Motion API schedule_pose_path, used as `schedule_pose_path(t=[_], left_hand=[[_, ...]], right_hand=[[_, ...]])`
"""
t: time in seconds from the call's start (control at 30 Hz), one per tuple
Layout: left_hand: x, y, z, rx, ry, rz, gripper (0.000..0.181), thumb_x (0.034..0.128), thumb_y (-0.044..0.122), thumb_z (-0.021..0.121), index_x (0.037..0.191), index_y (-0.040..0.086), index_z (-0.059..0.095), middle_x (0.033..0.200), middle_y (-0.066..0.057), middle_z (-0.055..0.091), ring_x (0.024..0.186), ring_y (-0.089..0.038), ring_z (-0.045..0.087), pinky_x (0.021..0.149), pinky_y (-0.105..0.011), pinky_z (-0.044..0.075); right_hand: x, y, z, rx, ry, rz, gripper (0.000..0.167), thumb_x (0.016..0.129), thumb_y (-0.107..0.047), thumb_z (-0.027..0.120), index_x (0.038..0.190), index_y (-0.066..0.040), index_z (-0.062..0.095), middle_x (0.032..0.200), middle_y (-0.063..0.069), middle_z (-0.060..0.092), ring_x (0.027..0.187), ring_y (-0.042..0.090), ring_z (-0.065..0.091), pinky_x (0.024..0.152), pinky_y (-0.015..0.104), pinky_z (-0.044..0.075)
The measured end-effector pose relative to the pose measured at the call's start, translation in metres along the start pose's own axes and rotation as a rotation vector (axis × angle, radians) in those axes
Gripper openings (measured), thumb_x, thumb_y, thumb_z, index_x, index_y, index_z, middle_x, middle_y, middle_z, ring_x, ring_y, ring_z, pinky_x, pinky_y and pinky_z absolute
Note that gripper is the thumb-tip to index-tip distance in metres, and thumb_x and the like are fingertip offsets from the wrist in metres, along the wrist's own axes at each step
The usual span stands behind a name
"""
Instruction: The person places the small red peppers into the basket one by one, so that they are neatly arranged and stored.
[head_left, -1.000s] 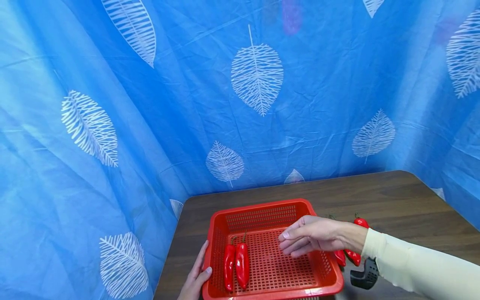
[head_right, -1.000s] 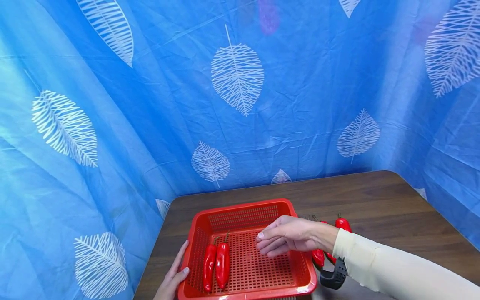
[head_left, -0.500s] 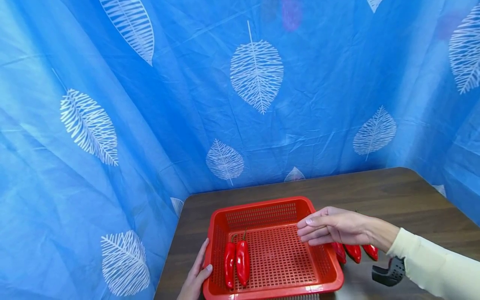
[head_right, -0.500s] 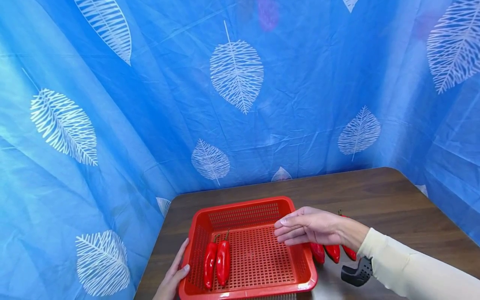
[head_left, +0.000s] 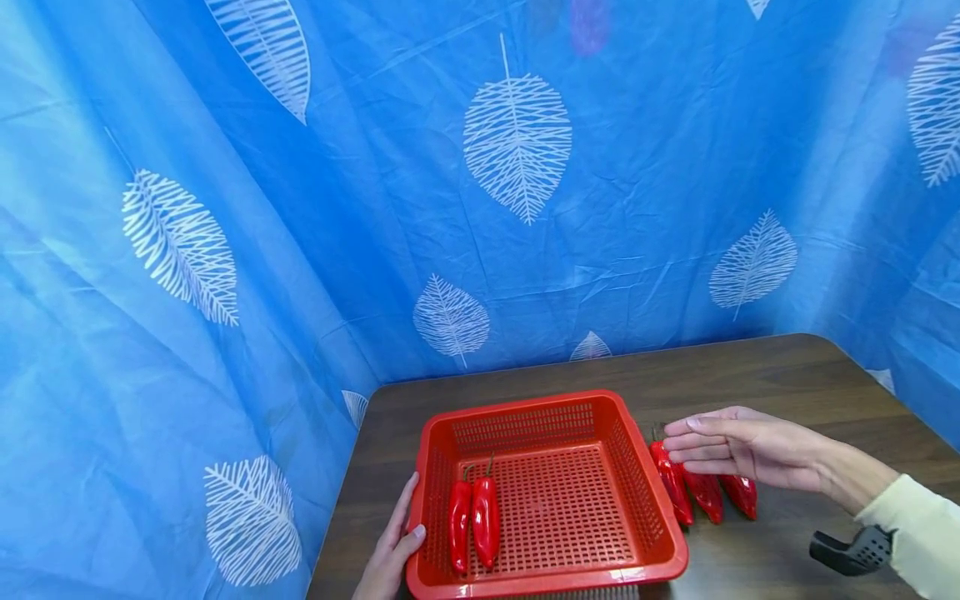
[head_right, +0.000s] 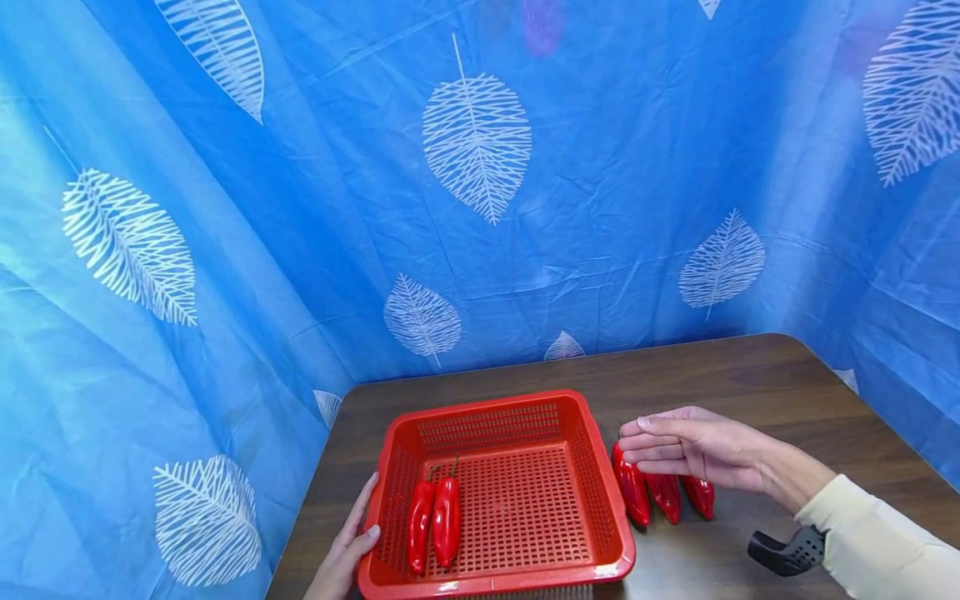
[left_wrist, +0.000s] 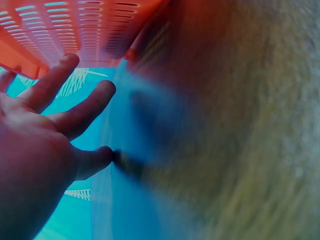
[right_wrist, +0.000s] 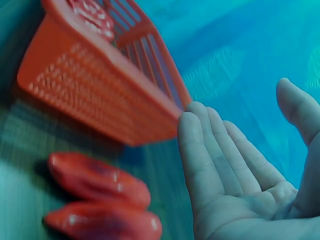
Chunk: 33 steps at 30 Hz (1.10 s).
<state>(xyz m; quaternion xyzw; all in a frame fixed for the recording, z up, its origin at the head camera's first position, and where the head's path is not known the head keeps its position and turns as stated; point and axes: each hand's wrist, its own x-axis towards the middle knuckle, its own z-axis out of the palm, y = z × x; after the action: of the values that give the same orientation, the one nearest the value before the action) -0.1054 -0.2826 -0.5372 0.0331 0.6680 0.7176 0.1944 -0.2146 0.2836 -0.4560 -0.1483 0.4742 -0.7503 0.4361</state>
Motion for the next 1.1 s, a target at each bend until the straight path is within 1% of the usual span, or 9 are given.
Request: schedule_pose_path(t=[0.17, 0.27, 0.53, 0.67, 0.77, 0.83, 0.93, 1.0, 1.1], left_hand=[[0.000, 0.000, 0.000, 0.000, 0.000, -0.004, 0.080, 0.1183, 0.032, 0.043, 0.177, 0.027, -0.011, 0.181, -0.031, -0.002, 0.158, -0.045, 0.042, 0.114, -0.053, 0.055], [-0.001, 0.000, 0.000, -0.001, 0.002, -0.005, 0.080, 0.1183, 0.032, 0.043, 0.177, 0.027, -0.011, 0.181, -0.031, 0.000, 0.157, -0.044, 0.043, 0.114, -0.054, 0.055], [-0.001, 0.000, 0.000, 0.001, 0.006, -0.018, 0.080, 0.1182, 0.033, 0.043, 0.177, 0.027, -0.011, 0.180, -0.033, 0.000, 0.155, -0.044, 0.047, 0.113, -0.055, 0.056], [0.001, 0.000, -0.001, 0.012, 0.013, -0.019, 0.081, 0.1183, 0.032, 0.044, 0.176, 0.025, -0.013, 0.179, -0.036, 0.001, 0.154, -0.046, 0.047, 0.112, -0.055, 0.056], [0.002, 0.000, -0.001, 0.010, 0.015, -0.023, 0.081, 0.1182, 0.033, 0.044, 0.176, 0.025, -0.012, 0.179, -0.036, 0.001, 0.154, -0.047, 0.047, 0.112, -0.055, 0.056], [0.002, 0.000, -0.002, 0.005, 0.014, -0.025, 0.081, 0.1182, 0.033, 0.044, 0.177, 0.027, -0.012, 0.179, -0.035, 0.002, 0.154, -0.046, 0.047, 0.112, -0.055, 0.056], [0.001, -0.001, -0.001, 0.011, 0.008, -0.004, 0.080, 0.1184, 0.032, 0.043, 0.177, 0.026, -0.012, 0.179, -0.035, 0.003, 0.153, -0.044, 0.048, 0.112, -0.055, 0.056], [0.001, -0.001, -0.001, 0.014, 0.008, 0.006, 0.080, 0.1183, 0.031, 0.043, 0.177, 0.026, -0.011, 0.179, -0.036, 0.004, 0.153, -0.043, 0.049, 0.112, -0.055, 0.057], [0.001, -0.001, 0.001, 0.012, 0.009, 0.013, 0.080, 0.1180, 0.031, 0.044, 0.177, 0.026, -0.010, 0.179, -0.035, 0.003, 0.154, -0.043, 0.048, 0.112, -0.055, 0.056]], right_hand=[[-0.021, 0.005, -0.025, 0.073, -0.023, -0.002, 0.051, 0.122, -0.015, 0.025, 0.148, -0.006, 0.067, 0.152, 0.012, 0.068, 0.143, 0.028, 0.064, 0.124, 0.045, 0.047], [-0.033, 0.008, -0.039, 0.089, -0.007, -0.002, 0.052, 0.122, -0.016, 0.023, 0.147, -0.006, 0.067, 0.151, 0.010, 0.069, 0.142, 0.027, 0.065, 0.125, 0.046, 0.047], [-0.060, 0.019, -0.069, 0.058, 0.115, 0.034, 0.049, 0.122, -0.020, 0.027, 0.145, -0.005, 0.069, 0.146, 0.008, 0.072, 0.137, 0.026, 0.068, 0.122, 0.048, 0.050], [-0.071, 0.021, -0.082, 0.043, 0.203, 0.059, 0.046, 0.122, -0.021, 0.032, 0.139, -0.007, 0.073, 0.141, 0.007, 0.075, 0.132, 0.027, 0.072, 0.119, 0.050, 0.052], [-0.076, 0.023, -0.091, 0.034, 0.247, 0.076, 0.047, 0.122, -0.023, 0.034, 0.137, -0.003, 0.074, 0.137, 0.007, 0.076, 0.129, 0.027, 0.074, 0.117, 0.049, 0.054], [-0.078, 0.026, -0.095, 0.012, 0.261, 0.084, 0.047, 0.122, -0.023, 0.035, 0.138, 0.000, 0.072, 0.137, 0.007, 0.076, 0.128, 0.026, 0.074, 0.116, 0.048, 0.055], [-0.078, 0.031, -0.099, -0.051, 0.295, 0.098, 0.045, 0.121, -0.021, 0.038, 0.140, 0.005, 0.069, 0.136, 0.009, 0.077, 0.126, 0.025, 0.075, 0.114, 0.046, 0.057], [-0.076, 0.033, -0.100, -0.129, 0.340, 0.109, 0.043, 0.120, -0.021, 0.043, 0.141, 0.009, 0.066, 0.134, 0.010, 0.077, 0.123, 0.024, 0.076, 0.111, 0.044, 0.059], [-0.071, 0.035, -0.099, -0.256, 0.428, 0.142, 0.047, 0.118, -0.024, 0.051, 0.141, 0.016, 0.063, 0.129, 0.012, 0.079, 0.117, 0.022, 0.078, 0.105, 0.041, 0.063]])
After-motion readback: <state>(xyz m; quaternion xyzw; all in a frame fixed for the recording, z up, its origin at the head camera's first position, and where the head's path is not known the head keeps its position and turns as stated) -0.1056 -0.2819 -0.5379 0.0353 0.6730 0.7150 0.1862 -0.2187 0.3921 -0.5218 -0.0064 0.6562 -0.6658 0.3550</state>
